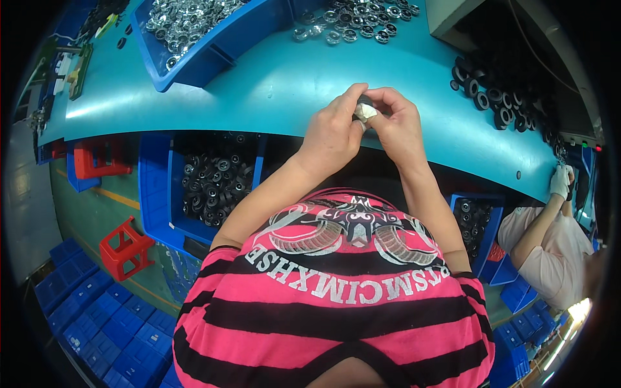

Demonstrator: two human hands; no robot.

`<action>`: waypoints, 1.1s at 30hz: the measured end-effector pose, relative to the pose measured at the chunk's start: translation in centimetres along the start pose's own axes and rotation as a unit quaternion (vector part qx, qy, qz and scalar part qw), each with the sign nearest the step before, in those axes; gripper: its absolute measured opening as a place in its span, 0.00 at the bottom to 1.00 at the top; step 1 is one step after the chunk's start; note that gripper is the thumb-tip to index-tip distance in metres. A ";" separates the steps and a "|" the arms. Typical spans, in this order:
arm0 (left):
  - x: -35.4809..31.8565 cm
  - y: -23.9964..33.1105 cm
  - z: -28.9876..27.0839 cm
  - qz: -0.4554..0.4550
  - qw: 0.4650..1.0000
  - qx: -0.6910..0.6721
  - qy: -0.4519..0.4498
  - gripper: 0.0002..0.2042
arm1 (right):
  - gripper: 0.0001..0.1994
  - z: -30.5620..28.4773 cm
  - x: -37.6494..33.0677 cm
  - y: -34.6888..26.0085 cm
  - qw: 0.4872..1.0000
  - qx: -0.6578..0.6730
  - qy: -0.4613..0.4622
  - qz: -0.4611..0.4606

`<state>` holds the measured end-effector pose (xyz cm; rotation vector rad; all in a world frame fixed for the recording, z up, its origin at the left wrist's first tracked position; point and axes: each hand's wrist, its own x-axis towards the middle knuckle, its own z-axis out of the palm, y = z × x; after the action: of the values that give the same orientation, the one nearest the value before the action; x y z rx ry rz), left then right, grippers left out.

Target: The worker is manually inserting small metal bearings into black rubber rings at a factory workstation.

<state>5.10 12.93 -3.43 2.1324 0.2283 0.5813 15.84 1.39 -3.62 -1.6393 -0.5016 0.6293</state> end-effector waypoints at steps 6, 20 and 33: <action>0.0 0.3 -0.8 -0.089 0.981 -0.168 -0.047 0.29 | 0.16 -1.9 0.3 -1.5 0.994 0.095 -0.040 0.026; -0.1 0.4 -1.2 -0.237 0.893 -0.381 -0.038 0.17 | 0.12 -2.3 -0.9 -1.7 0.993 0.096 -0.050 -0.051; 0.0 1.2 -0.4 -0.251 0.899 -0.357 0.019 0.12 | 0.13 -1.2 -1.8 0.1 0.994 0.033 0.002 -0.102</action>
<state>4.85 12.51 -2.21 1.2769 0.4863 0.3240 15.28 -0.69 -3.35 -1.5039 -0.6304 0.4844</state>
